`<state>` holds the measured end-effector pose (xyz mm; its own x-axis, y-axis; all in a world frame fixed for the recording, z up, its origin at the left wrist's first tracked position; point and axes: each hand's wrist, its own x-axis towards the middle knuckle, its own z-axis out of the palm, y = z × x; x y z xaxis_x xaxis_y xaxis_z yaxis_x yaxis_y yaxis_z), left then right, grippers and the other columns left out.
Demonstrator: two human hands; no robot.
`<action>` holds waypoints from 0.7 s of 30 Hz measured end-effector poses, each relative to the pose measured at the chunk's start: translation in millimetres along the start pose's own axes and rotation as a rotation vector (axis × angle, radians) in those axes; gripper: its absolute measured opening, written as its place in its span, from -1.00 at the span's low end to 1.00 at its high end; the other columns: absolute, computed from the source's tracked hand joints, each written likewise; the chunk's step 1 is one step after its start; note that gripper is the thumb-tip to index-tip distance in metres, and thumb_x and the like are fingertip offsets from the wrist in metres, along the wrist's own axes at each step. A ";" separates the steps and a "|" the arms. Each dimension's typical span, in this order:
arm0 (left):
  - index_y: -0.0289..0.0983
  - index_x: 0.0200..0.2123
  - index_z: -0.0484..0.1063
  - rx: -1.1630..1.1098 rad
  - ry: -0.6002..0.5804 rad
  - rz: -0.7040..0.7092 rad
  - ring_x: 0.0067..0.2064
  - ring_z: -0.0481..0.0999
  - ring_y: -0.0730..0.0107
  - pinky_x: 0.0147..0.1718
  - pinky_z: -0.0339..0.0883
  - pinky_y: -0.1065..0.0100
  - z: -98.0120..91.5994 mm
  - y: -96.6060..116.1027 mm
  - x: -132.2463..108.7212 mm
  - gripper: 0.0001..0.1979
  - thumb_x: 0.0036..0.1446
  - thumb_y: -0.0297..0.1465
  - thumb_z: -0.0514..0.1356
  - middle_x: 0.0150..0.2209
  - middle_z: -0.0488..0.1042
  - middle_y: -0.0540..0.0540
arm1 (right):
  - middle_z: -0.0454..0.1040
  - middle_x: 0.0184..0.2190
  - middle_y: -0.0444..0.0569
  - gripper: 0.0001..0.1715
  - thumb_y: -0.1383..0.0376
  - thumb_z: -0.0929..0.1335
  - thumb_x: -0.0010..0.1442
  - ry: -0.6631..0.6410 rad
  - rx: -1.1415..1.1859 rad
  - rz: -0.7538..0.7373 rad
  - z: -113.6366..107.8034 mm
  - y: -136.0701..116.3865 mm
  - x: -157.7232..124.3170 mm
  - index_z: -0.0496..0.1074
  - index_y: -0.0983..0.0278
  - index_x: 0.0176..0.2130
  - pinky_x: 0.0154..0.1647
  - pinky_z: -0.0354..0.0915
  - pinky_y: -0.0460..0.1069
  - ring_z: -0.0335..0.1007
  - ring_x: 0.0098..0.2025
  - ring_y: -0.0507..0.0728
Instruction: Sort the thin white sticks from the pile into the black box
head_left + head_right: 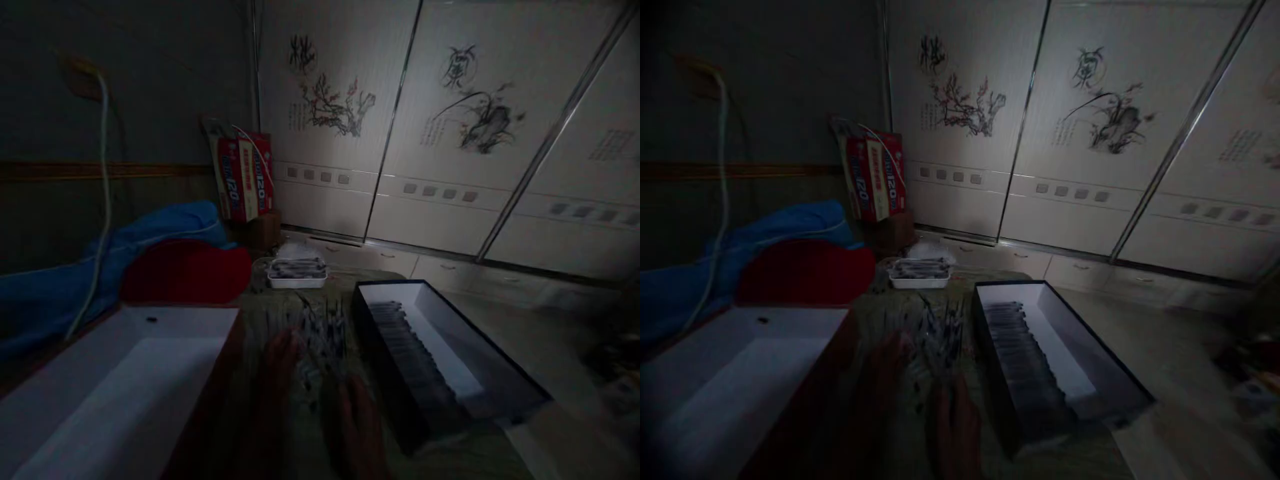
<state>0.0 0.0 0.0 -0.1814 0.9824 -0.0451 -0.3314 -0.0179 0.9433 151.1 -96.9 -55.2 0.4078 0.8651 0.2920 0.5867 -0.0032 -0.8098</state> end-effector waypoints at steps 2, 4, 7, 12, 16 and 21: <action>-0.28 -0.09 0.39 0.005 0.008 0.006 -0.15 0.47 0.33 -0.18 0.40 0.16 -7.7 1.9 0.0 -0.72 0.16 -0.28 0.14 -0.09 0.45 -0.12 | 0.55 -0.17 0.09 -0.42 -0.11 0.19 0.20 -0.049 0.052 -0.057 -2.0 -15.5 2.0 0.49 0.24 -0.12 -0.23 0.37 -0.04 0.50 -0.17 0.20; -0.27 -0.18 0.44 0.005 0.012 0.009 -0.19 0.48 0.34 -0.20 0.40 0.20 -12.1 2.4 -0.4 -0.76 0.11 -0.27 0.18 -0.16 0.49 -0.10 | 0.58 -0.30 0.03 -0.47 -0.07 0.18 0.23 -0.086 0.101 -0.105 -4.5 -30.3 3.0 0.49 0.22 -0.17 -0.34 0.35 -0.08 0.52 -0.30 0.15; -0.23 -0.36 0.50 -0.003 0.012 0.008 -0.30 0.49 0.32 -0.32 0.40 0.29 -10.2 0.4 -1.2 -0.78 -0.05 -0.22 0.28 -0.33 0.52 -0.08 | 0.52 -0.51 -0.06 -0.51 -0.02 0.15 0.27 -0.121 0.173 -0.161 -8.6 -47.1 2.5 0.48 0.20 -0.31 -0.49 0.26 -0.12 0.45 -0.50 0.08; -0.27 -0.40 0.50 0.002 -0.040 0.005 -0.50 0.40 0.45 -0.49 0.29 0.41 1.4 -4.0 0.0 -0.69 -0.17 -0.17 0.28 -0.51 0.46 -0.01 | 0.52 -0.50 -0.05 -0.54 0.02 0.15 0.29 -0.208 0.144 -0.170 -11.0 -50.4 2.8 0.46 0.23 -0.30 -0.53 0.20 -0.14 0.44 -0.51 0.07; -0.30 -0.43 0.48 0.046 -0.043 -0.035 -0.58 0.33 0.51 -0.58 0.19 0.45 6.8 -4.6 0.6 -0.72 -0.21 -0.23 0.29 -0.63 0.40 0.05 | 0.49 -0.51 -0.06 -0.53 0.02 0.12 0.29 -0.268 0.139 -0.151 -11.4 -45.9 4.7 0.43 0.23 -0.29 -0.50 0.21 -0.14 0.42 -0.50 0.06; -0.28 -0.44 0.44 0.052 -0.110 -0.053 -0.54 0.38 0.51 -0.53 0.24 0.45 11.0 -0.1 -6.3 -0.78 -0.17 -0.27 0.27 -0.58 0.44 0.05 | 0.49 -0.52 -0.07 -0.58 0.10 0.09 0.34 -0.269 0.072 -0.202 -10.9 -42.5 4.9 0.38 0.22 -0.31 -0.52 0.15 -0.14 0.42 -0.52 0.04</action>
<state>11.3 -4.2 3.8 -0.0618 0.9962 -0.0614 -0.2891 0.0410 0.9564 135.7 -97.9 -13.8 0.0836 0.9458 0.3137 0.5821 0.2092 -0.7858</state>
